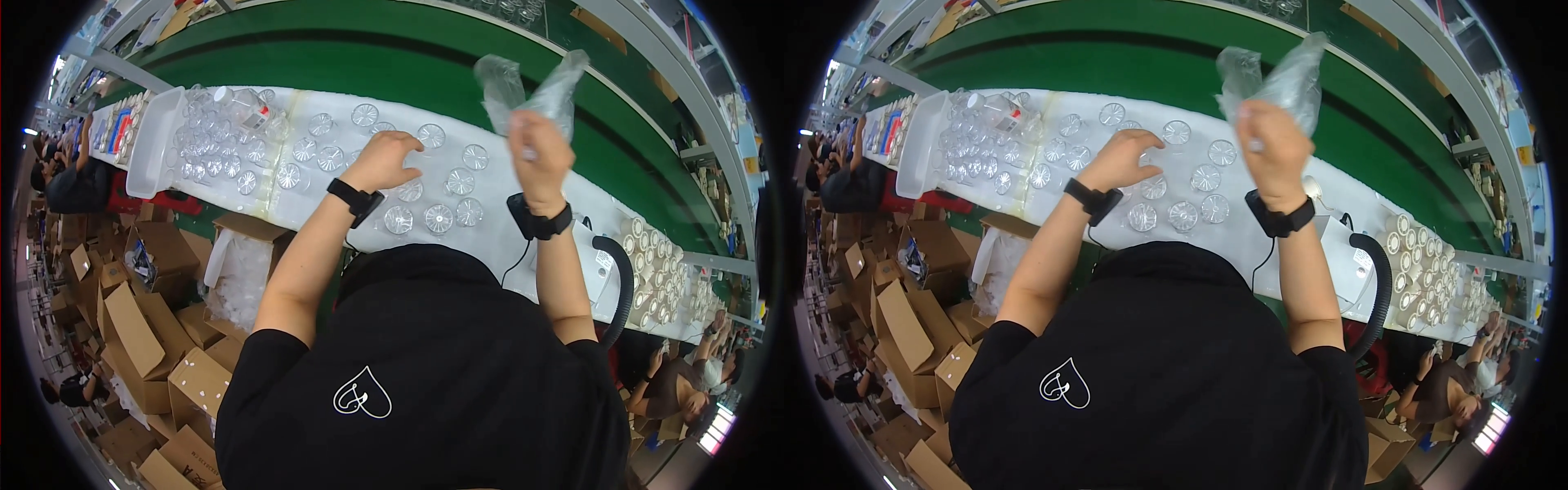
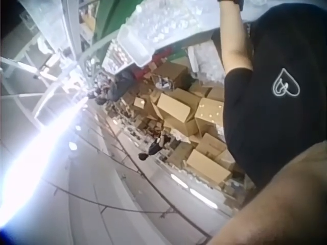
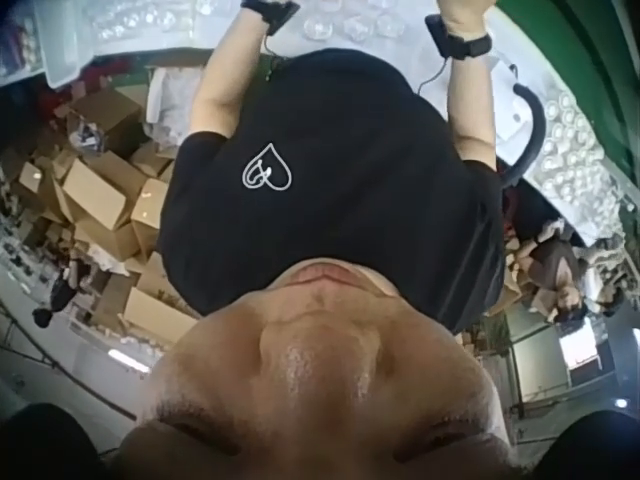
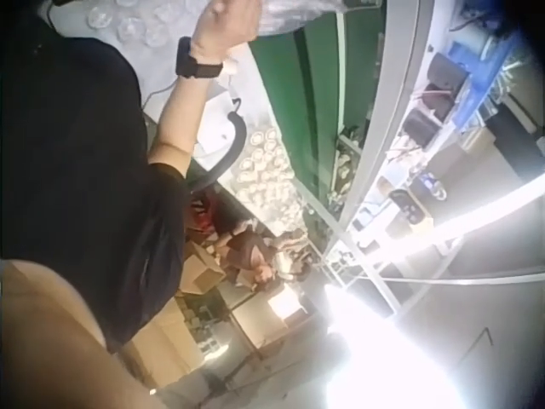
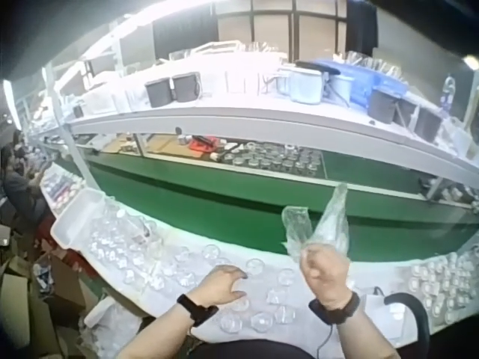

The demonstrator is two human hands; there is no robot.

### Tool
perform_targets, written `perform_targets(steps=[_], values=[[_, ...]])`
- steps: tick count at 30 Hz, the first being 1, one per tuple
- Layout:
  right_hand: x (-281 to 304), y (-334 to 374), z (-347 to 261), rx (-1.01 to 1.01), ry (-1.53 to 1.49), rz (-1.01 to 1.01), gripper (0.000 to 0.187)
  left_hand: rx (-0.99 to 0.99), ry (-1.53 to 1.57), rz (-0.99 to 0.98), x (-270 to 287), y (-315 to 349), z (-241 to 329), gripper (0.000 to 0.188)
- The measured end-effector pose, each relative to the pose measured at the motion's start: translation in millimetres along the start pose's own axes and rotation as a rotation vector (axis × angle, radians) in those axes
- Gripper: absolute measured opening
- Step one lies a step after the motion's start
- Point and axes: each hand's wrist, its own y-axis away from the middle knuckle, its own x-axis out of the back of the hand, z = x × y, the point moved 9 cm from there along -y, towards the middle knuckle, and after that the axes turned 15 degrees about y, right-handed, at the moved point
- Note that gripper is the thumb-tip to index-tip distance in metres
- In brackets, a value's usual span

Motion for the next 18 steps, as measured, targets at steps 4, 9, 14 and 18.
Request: perform_targets(steps=[4, 9, 14, 18], values=[[-105, 58, -41, 0.077, 0.02, -0.715, 0.026, 0.01, -0.18, -0.109, 3, 19, -7, 0.042], [-138, 114, -83, 0.286, -0.031, -0.793, 0.026, 0.038, -0.092, 0.032, -28, 43, -33, 0.048], [-134, 121, -81, 0.325, -0.038, -0.695, 0.01, -0.045, -0.071, 0.147, -43, 52, -16, 0.046], [-127, 108, -79, 0.278, -0.072, -0.686, 0.01, 0.042, -0.072, 0.176, -40, 52, -15, 0.051]])
